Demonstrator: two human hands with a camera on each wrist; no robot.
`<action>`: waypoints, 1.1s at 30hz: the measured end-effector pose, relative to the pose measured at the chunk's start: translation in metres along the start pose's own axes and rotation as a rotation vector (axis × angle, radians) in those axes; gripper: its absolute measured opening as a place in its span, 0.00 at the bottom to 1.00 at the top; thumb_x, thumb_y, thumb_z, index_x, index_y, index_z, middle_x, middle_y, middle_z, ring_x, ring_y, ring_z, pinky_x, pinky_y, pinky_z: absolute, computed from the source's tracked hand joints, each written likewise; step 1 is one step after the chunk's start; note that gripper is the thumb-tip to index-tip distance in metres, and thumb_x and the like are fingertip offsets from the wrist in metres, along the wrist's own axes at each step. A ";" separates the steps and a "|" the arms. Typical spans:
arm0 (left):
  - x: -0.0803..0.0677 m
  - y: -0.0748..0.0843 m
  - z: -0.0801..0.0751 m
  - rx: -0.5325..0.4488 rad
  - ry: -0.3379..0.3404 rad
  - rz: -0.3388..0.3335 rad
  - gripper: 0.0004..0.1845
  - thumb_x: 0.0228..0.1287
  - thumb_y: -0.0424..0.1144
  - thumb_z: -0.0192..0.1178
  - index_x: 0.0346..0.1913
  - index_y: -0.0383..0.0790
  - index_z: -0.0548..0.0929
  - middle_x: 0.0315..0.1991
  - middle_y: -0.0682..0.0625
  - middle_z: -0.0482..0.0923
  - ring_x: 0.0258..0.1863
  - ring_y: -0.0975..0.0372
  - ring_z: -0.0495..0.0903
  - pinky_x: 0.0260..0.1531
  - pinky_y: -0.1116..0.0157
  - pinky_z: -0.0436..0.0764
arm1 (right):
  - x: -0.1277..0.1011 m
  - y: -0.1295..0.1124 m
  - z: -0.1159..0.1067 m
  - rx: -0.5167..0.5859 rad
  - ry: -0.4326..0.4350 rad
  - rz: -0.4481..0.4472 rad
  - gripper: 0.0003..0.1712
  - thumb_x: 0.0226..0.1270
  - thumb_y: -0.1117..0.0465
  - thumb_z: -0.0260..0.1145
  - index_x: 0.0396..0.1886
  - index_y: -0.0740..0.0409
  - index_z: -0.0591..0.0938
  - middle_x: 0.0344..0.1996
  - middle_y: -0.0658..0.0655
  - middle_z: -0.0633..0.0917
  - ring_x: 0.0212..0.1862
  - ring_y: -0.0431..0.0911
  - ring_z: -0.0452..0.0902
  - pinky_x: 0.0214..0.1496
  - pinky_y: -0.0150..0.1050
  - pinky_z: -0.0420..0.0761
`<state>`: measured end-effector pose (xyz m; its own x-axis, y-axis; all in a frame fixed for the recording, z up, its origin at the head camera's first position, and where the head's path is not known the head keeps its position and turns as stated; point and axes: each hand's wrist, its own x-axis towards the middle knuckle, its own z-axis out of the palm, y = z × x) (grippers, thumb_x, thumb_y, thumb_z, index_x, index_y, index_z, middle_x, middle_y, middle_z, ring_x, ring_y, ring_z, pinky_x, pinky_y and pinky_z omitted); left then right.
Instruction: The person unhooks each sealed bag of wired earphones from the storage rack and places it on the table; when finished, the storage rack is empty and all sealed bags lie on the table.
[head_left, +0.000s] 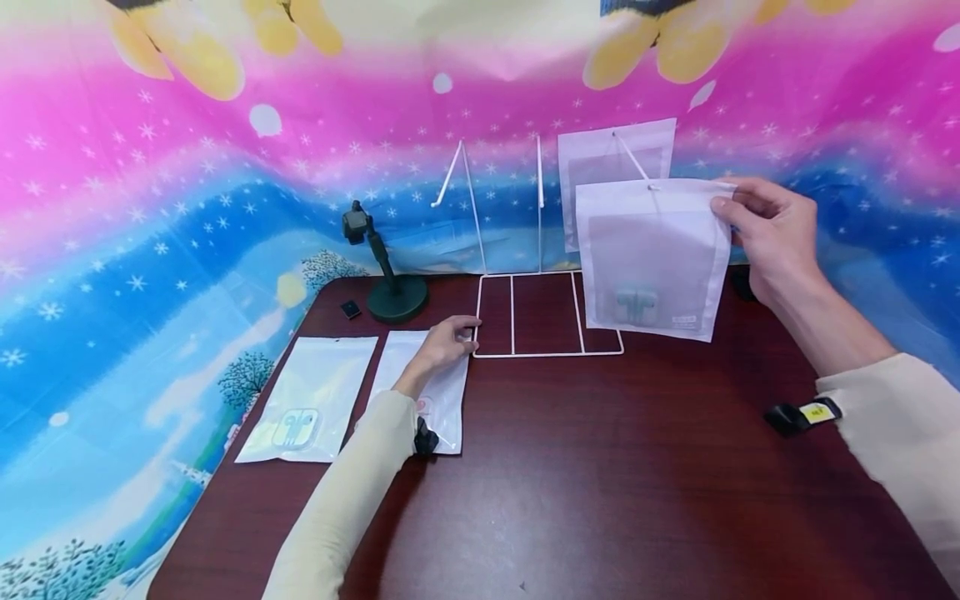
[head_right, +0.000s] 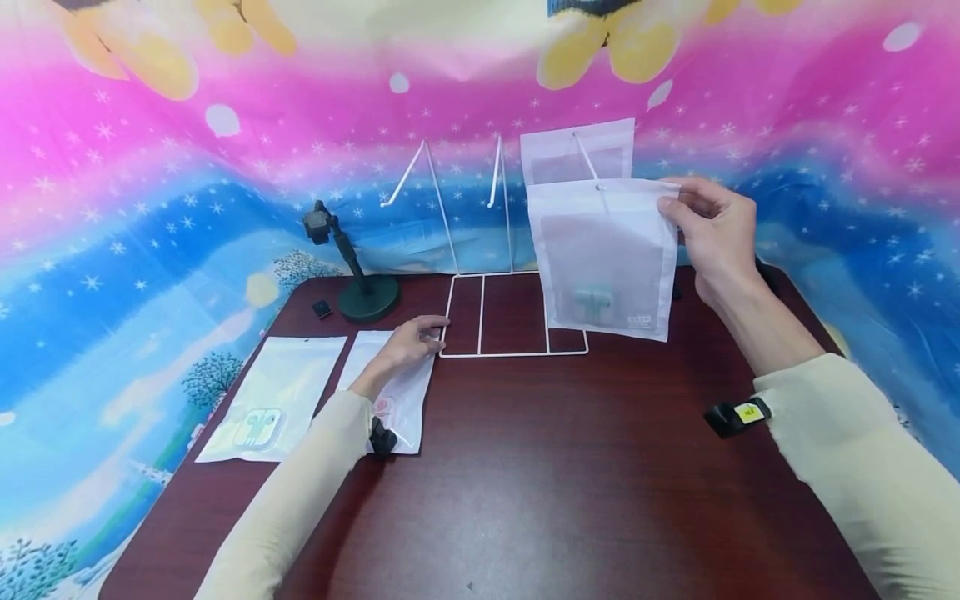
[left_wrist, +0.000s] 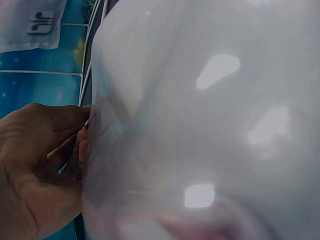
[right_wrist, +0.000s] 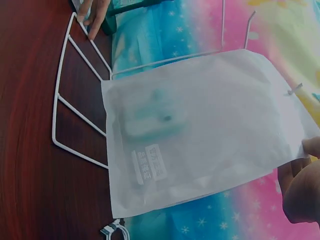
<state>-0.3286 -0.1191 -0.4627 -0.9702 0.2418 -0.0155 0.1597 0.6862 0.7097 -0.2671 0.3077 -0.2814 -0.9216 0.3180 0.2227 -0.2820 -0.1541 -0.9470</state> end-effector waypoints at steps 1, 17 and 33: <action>0.000 0.000 0.000 0.000 0.001 0.001 0.24 0.70 0.29 0.64 0.68 0.38 0.80 0.64 0.40 0.77 0.57 0.51 0.78 0.61 0.54 0.77 | -0.002 -0.001 -0.001 0.004 0.003 -0.001 0.17 0.60 0.65 0.79 0.50 0.55 0.92 0.33 0.49 0.89 0.39 0.42 0.84 0.30 0.31 0.83; 0.000 -0.001 0.001 -0.011 -0.002 -0.017 0.24 0.70 0.30 0.64 0.69 0.39 0.80 0.67 0.41 0.75 0.59 0.50 0.77 0.63 0.54 0.77 | -0.017 -0.009 -0.003 0.073 -0.005 -0.027 0.18 0.59 0.68 0.80 0.50 0.60 0.91 0.32 0.51 0.90 0.38 0.42 0.85 0.31 0.31 0.85; 0.000 0.000 0.000 -0.015 -0.014 -0.012 0.25 0.71 0.30 0.64 0.69 0.40 0.79 0.69 0.42 0.74 0.60 0.50 0.76 0.64 0.54 0.77 | -0.035 -0.011 -0.013 0.028 -0.002 0.022 0.18 0.56 0.64 0.82 0.48 0.60 0.91 0.33 0.50 0.90 0.43 0.42 0.82 0.29 0.31 0.82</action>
<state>-0.3291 -0.1193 -0.4629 -0.9695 0.2428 -0.0341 0.1448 0.6789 0.7198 -0.2285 0.3104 -0.2820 -0.9282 0.3122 0.2023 -0.2688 -0.1870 -0.9449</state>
